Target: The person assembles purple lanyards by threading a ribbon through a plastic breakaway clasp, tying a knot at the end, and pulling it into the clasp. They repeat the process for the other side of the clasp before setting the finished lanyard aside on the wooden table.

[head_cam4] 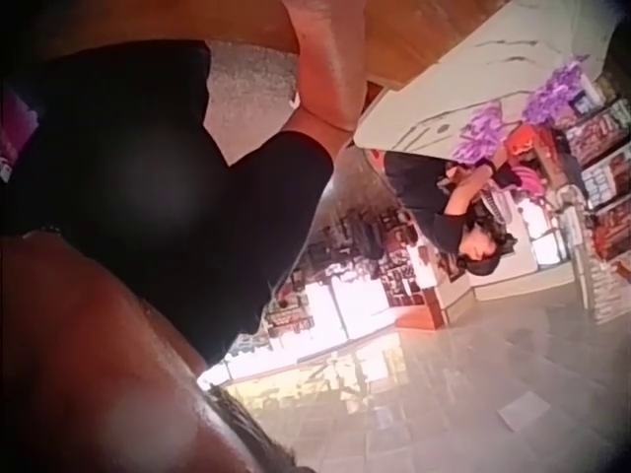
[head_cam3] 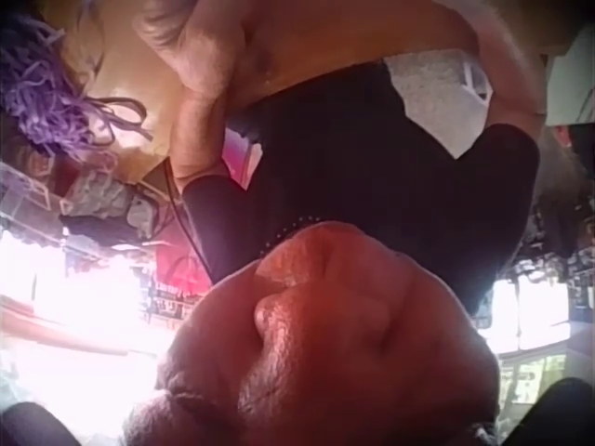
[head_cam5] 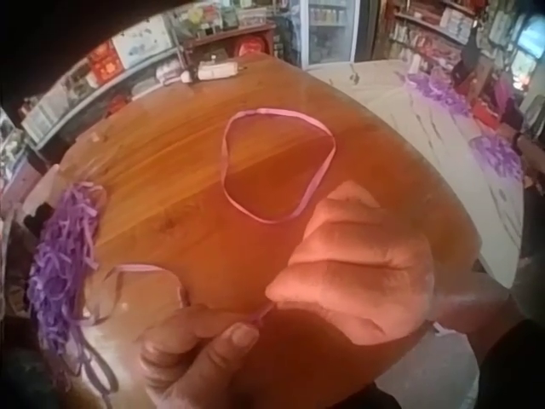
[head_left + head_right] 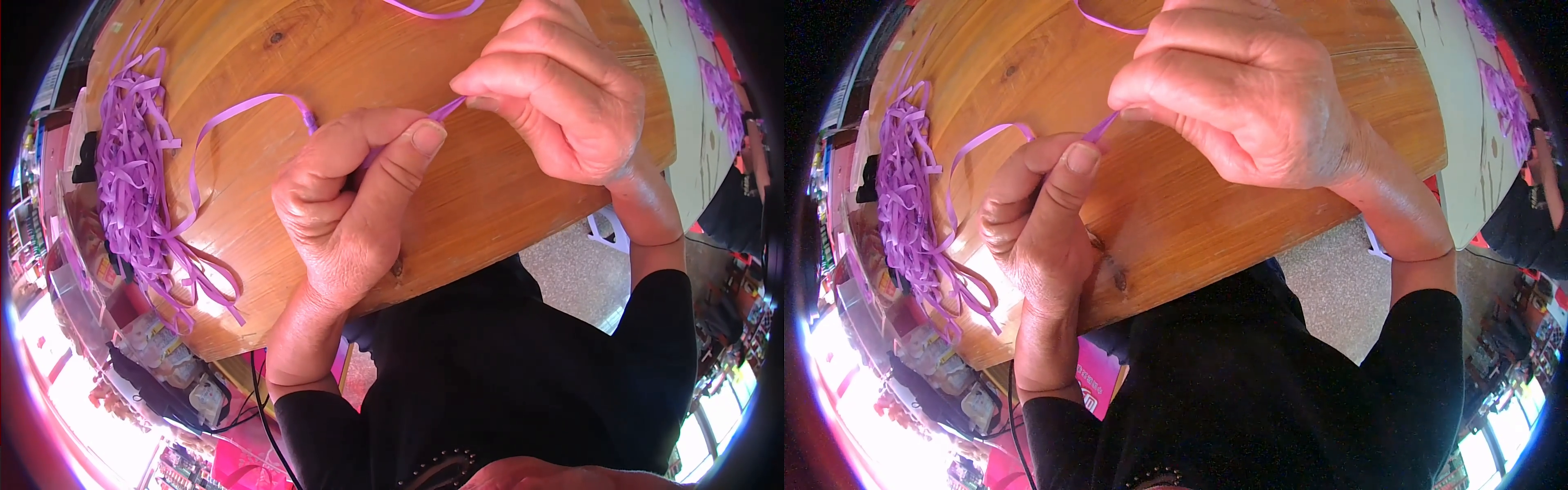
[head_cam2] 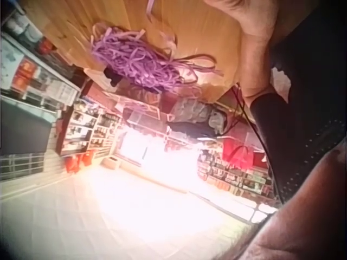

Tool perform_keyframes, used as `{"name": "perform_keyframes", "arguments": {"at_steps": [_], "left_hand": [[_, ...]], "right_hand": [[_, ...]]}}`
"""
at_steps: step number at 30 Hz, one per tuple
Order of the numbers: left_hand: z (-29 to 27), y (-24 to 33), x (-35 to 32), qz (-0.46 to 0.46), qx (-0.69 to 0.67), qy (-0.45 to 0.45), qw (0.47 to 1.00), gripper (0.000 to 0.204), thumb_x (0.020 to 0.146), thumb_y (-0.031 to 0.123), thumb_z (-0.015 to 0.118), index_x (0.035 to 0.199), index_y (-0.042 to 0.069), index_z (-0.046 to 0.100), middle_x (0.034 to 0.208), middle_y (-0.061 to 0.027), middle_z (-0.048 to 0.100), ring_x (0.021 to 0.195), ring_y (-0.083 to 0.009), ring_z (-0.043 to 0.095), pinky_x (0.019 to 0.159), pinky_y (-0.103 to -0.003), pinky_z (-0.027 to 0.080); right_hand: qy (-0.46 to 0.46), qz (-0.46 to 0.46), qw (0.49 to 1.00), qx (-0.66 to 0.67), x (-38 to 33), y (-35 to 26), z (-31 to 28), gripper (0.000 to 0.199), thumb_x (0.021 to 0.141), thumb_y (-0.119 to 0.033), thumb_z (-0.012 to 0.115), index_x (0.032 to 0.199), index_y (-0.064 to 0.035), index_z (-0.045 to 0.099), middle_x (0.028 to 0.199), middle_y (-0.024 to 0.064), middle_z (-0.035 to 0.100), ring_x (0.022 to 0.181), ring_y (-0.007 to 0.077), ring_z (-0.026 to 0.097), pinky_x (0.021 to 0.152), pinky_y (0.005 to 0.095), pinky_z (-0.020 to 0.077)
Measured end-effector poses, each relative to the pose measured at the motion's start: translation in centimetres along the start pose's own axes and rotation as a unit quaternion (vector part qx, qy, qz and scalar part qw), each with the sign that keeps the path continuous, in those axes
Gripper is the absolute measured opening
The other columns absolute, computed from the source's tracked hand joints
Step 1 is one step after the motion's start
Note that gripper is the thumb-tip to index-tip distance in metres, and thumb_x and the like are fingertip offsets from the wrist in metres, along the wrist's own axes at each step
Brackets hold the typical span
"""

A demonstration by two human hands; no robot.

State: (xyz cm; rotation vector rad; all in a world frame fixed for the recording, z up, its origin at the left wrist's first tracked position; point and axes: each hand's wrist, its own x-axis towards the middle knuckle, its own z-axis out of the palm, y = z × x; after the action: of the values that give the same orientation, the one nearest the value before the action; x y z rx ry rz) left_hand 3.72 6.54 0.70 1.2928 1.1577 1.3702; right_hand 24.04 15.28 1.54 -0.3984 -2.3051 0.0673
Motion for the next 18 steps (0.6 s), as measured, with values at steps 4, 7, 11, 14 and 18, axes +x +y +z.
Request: {"name": "perform_keyframes", "arguments": {"at_steps": [4, 7, 11, 14, 18], "left_hand": [[0.1, 0.1, 0.1, -0.035, -0.015, -0.009, 0.999, 0.006, 0.087, 0.000, 0.072, 0.093, -0.001, 0.070, 0.077, 0.0011, 0.062, 0.069, -0.0026, 0.050, 0.060, -0.018, 0.041], [0.3, 0.3, 0.0, -0.059, -0.004, -0.034, 0.998, 0.009, 0.088, 0.003, 0.073, 0.095, -0.001, 0.069, 0.077, 0.0019, 0.062, 0.069, -0.0029, 0.050, 0.060, -0.019, 0.041], [0.2, 0.0, 0.6, -0.031, -0.053, -0.071, 0.996, 0.015, 0.087, 0.006, 0.074, 0.099, -0.001, 0.068, 0.079, -0.0006, 0.062, 0.071, -0.0062, 0.054, 0.063, -0.021, 0.045], [-0.6, 0.0, 0.8, -0.051, -0.002, -0.064, 0.997, 0.017, 0.088, 0.005, 0.072, 0.103, -0.001, 0.067, 0.085, -0.0012, 0.064, 0.078, -0.0068, 0.056, 0.070, -0.021, 0.046], [-2.8, 0.8, 1.5, -0.043, 0.104, -0.031, 0.993, 0.023, 0.088, 0.001, 0.071, 0.111, -0.002, 0.066, 0.095, -0.0002, 0.066, 0.087, -0.0063, 0.058, 0.078, -0.020, 0.046]], "right_hand": [[-0.009, 0.059, 0.995, 0.074, -0.1, 0.2, 0.3, 0.019, 0.081, -0.004, 0.070, 0.099, -0.0007, 0.069, 0.084, 0.0065, 0.064, 0.074, 0.0193, 0.060, 0.067, 0.0318, 0.0453], [-0.040, 0.077, 0.989, 0.122, 0.4, -0.5, 0.1, 0.035, 0.071, -0.006, 0.078, 0.103, 0.0034, 0.069, 0.084, 0.0112, 0.065, 0.071, 0.0232, 0.061, 0.063, 0.0322, 0.0472], [-0.057, 0.107, 0.983, 0.137, 0.6, -0.8, -1.3, 0.028, 0.077, -0.004, 0.074, 0.102, 0.0063, 0.068, 0.087, 0.0139, 0.066, 0.078, 0.0254, 0.061, 0.068, 0.0316, 0.0467], [0.072, 0.206, 0.965, 0.149, -0.4, 0.7, -2.7, 0.032, 0.078, -0.003, 0.073, 0.108, 0.0056, 0.067, 0.098, 0.0168, 0.067, 0.086, 0.0263, 0.062, 0.075, 0.0319, 0.0483], [0.334, 0.270, 0.865, 0.259, -2.0, 3.1, -3.8, 0.019, 0.090, -0.006, 0.064, 0.107, 0.0017, 0.066, 0.094, 0.0088, 0.064, 0.086, 0.0182, 0.060, 0.077, 0.0302, 0.0473]]}}
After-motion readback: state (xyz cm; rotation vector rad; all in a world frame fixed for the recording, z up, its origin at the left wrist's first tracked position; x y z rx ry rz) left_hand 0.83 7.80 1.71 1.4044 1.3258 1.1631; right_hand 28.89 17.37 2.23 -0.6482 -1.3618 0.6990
